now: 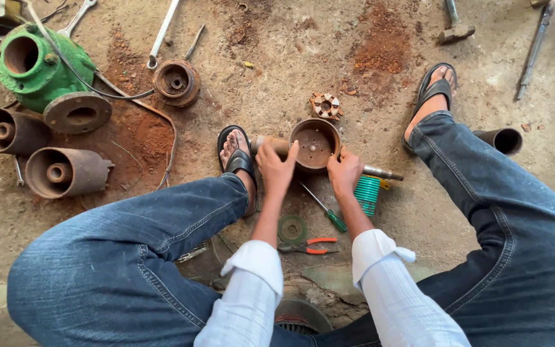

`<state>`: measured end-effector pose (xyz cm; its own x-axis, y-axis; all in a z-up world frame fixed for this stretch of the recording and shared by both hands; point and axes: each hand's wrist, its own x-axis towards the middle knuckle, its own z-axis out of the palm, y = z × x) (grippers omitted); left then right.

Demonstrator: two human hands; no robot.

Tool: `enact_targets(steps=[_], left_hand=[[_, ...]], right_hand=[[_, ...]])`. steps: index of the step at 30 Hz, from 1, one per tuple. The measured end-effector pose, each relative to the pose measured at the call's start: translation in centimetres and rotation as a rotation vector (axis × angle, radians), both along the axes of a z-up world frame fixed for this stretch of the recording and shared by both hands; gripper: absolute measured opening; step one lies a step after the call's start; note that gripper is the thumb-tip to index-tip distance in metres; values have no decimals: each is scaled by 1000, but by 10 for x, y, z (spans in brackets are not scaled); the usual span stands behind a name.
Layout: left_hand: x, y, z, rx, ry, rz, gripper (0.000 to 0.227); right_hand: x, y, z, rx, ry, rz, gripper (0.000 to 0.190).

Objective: The person sits on the floor and uses a small metal tool to scrape the inside of a cylindrical metal part. They repeatedly rotate the part and scrape different sections of the interior surface.

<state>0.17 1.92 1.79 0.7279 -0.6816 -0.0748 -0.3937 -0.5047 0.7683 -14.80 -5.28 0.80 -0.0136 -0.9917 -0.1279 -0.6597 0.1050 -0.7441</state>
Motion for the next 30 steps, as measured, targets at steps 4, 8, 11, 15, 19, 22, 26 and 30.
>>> enact_targets(steps=[4,8,11,15,19,22,26,30], left_hand=[[11,0,-20,135,721,70,77],[-1,3,-34,106,1027,109,75],[0,5,-42,130,967,79,73],[-2,14,-59,-18,847,33,63],[-14,10,-65,-96,688,103,54],[-20,-1,-47,-93,520,109,56],[-15,-21,-5,-72,188,-72,58],[-4,-27,24,-27,129,-167,61]], right_hand=[[-2,-2,-14,-58,-48,34,20],[-12,3,-21,19,-118,11,25],[-11,4,-13,32,-97,14,27],[-5,10,2,-8,-99,-1,25],[-8,6,-2,56,-104,-40,29],[-17,2,-28,151,-182,-123,30],[-26,12,-69,424,-559,-365,25],[-20,26,-75,683,-764,-420,24]])
